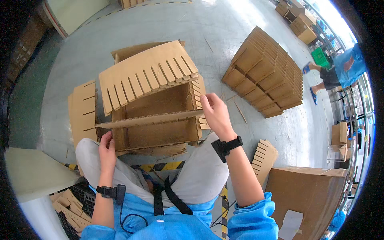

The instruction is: Assemble cardboard divider partitions for a shipping box while sitting on the floor.

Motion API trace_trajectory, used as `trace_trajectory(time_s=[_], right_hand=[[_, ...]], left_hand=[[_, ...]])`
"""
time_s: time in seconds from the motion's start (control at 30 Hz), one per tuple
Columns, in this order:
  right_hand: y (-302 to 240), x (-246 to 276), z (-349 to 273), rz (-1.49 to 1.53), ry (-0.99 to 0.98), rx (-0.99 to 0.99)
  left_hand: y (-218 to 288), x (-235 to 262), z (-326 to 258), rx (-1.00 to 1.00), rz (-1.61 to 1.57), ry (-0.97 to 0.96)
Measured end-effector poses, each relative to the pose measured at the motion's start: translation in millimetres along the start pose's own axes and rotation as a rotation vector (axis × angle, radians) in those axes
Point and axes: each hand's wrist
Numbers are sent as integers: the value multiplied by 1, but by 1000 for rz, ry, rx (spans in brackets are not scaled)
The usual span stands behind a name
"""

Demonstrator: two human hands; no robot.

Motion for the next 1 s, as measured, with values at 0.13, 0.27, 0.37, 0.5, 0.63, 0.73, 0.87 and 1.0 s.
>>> trace_trajectory(time_s=[0.13,0.27,0.37,0.5,0.63,0.73,0.87,1.0], right_hand=[[29,-13,-2,337,-132,-39],[32,-19,4,371,-123,-55],[23,-19,1,340,-52,-49],[24,-8,-23,565,-3,-122],[39,7,-38,372,-77,-161],[46,18,-30,94,-201,-51],[52,20,0,77,-400,-52],[58,13,12,-65,-618,-30]], left_hand=[[-11,6,2,-39,-1,44],[33,13,9,52,-252,150],[40,12,25,103,-247,-14],[32,20,25,144,-384,-38],[17,33,16,202,-436,-86],[9,34,18,210,-484,-165],[10,21,27,80,-250,-267],[16,44,42,247,-538,-447]])
Point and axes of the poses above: each hand's wrist, its own z-axis towards the middle knuckle, its own x-axis out of the back of the hand, y = z × x, and after that the axes turned 7 degrees about -y, right-handed
